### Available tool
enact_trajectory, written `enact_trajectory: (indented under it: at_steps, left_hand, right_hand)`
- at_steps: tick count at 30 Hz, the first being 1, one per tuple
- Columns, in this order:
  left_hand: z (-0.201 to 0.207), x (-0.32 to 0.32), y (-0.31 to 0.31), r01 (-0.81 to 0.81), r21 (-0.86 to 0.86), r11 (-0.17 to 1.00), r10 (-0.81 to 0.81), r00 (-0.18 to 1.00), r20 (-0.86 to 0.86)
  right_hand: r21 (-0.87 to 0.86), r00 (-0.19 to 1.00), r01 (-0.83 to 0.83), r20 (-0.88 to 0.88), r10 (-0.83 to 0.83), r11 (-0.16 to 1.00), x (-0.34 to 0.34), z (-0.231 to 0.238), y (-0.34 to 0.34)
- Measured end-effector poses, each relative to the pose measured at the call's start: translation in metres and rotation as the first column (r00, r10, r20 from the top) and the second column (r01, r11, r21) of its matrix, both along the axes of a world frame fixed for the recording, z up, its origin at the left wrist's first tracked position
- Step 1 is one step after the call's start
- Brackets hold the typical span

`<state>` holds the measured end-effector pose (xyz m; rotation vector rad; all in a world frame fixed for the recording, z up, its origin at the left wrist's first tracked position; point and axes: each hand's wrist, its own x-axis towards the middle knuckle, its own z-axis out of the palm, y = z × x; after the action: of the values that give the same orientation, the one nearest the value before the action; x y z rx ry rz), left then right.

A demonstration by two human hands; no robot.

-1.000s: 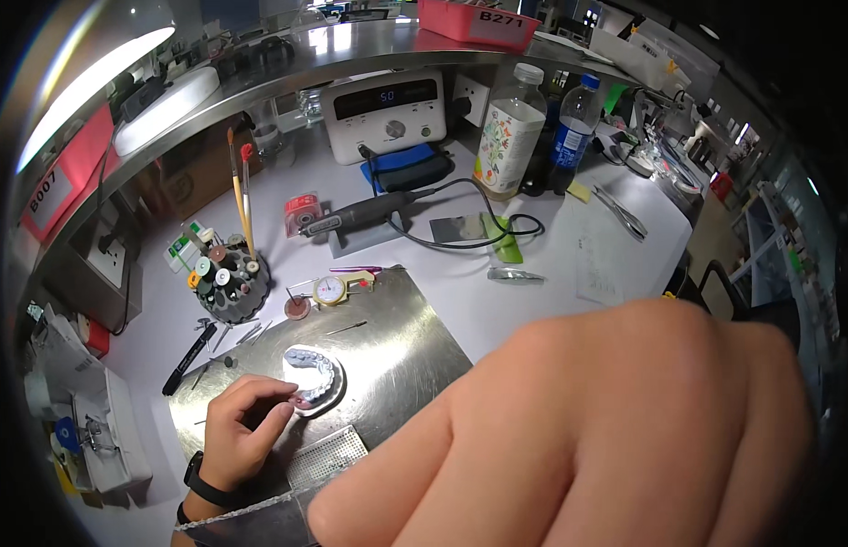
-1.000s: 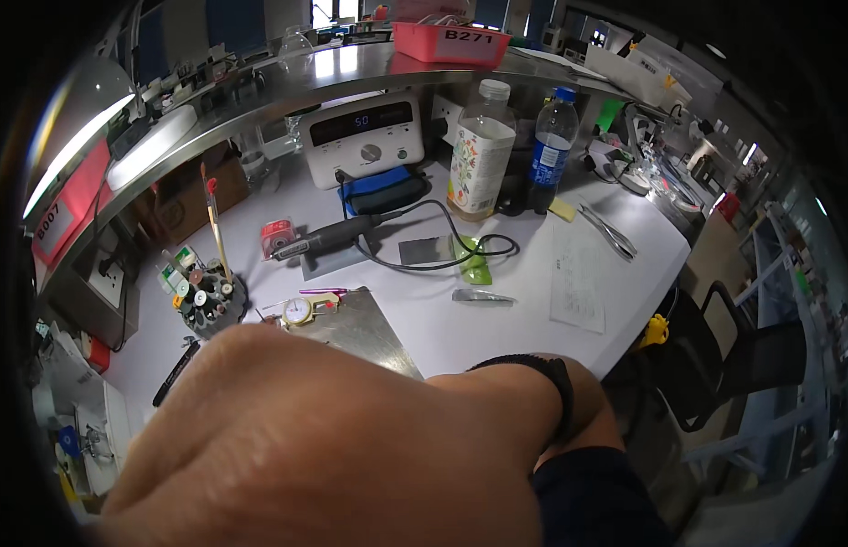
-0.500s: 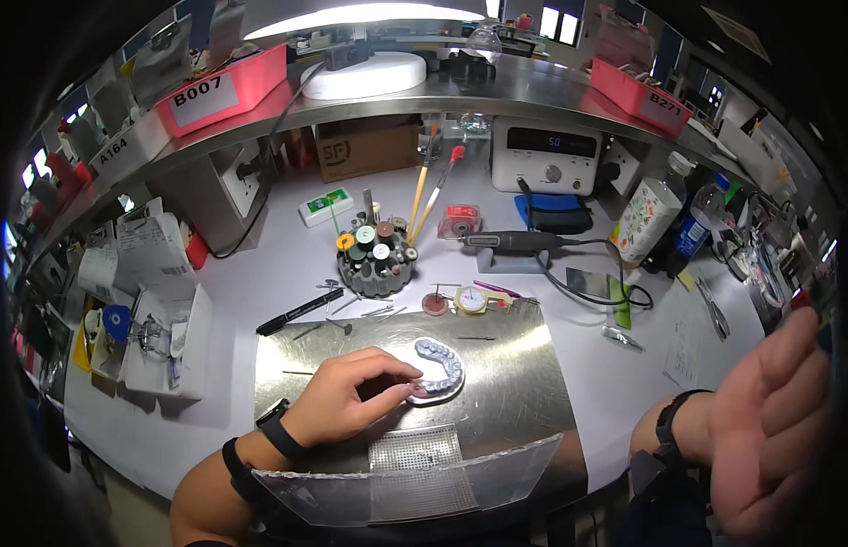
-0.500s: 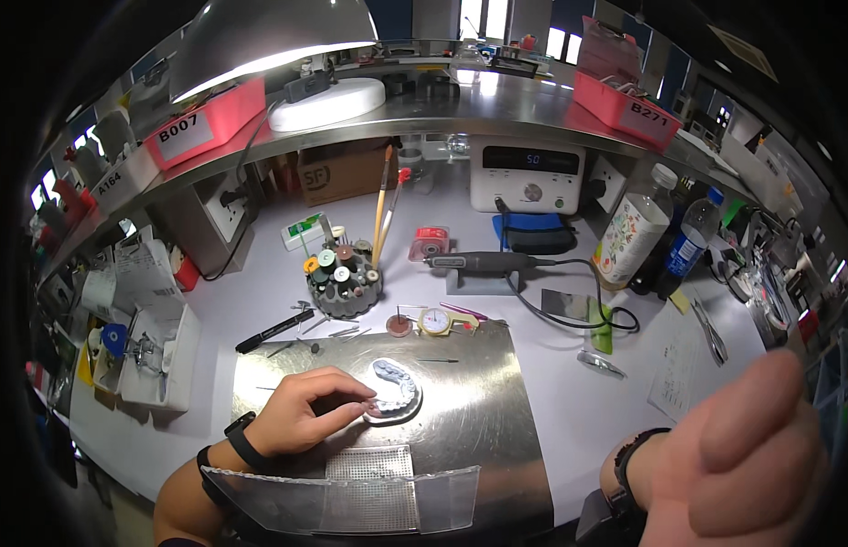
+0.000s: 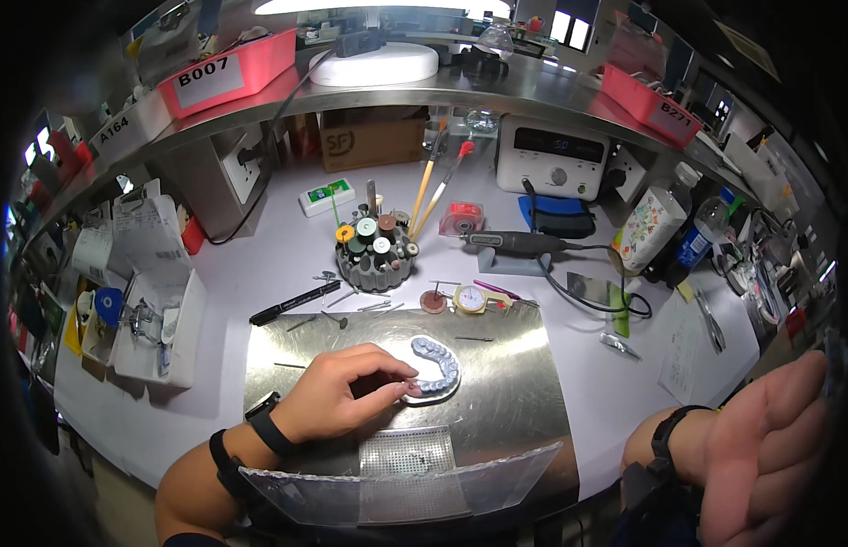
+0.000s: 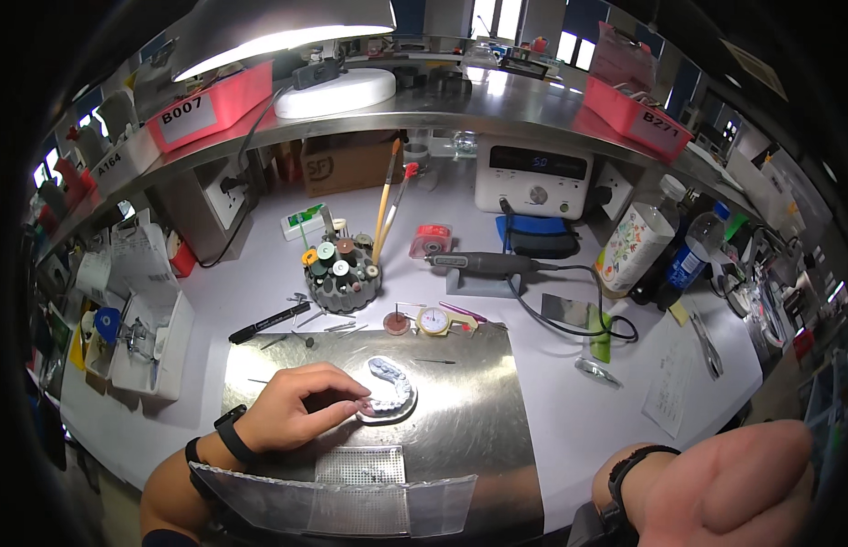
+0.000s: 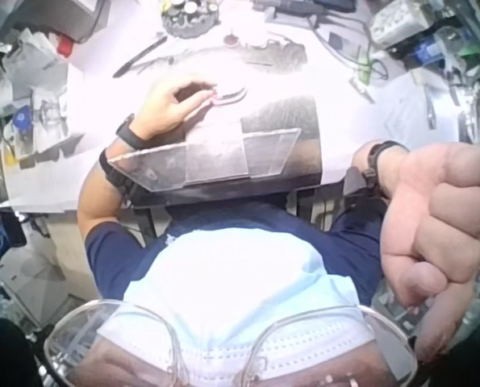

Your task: The recorder uses a small screwdriver and a rotary tool to adjust a dental mold.

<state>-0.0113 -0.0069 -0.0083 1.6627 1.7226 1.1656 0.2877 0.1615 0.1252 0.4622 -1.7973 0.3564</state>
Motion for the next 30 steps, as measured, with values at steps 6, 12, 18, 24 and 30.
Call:
enact_trajectory:
  at_steps: [6, 12, 18, 24, 30]
  left_hand:
    - [-0.004, 0.002, 0.005, 0.02, 0.036, 0.999, -0.021, 0.999, 0.031]
    - [-0.008, -0.006, 0.003, -0.022, 0.038, 0.999, 0.022, 1.0, 0.007]
    - [-0.01, -0.003, 0.006, 0.002, 0.057, 0.998, -0.005, 0.999, 0.042]
    - [-0.008, -0.002, 0.004, 0.011, -0.028, 1.0, -0.012, 1.0, -0.026]
    - [-0.008, 0.009, 0.008, -0.044, 0.018, 0.999, 0.045, 0.998, -0.05]
  right_hand:
    - [0.061, 0.997, -0.01, 0.079, 0.005, 0.998, -0.045, 0.023, -0.005]
    - [-0.307, 0.689, 0.355, 0.724, -0.025, 0.883, -0.125, -0.027, 0.029]
    - [-0.135, 0.488, 0.394, 0.869, -0.082, 0.909, -0.132, -0.111, 0.053]
    - [-0.037, 0.575, 0.463, 0.773, -0.268, 0.886, -0.134, -0.139, 0.059]
    - [0.027, 0.578, 0.442, 0.755, -0.308, 0.896, -0.132, -0.142, 0.061]
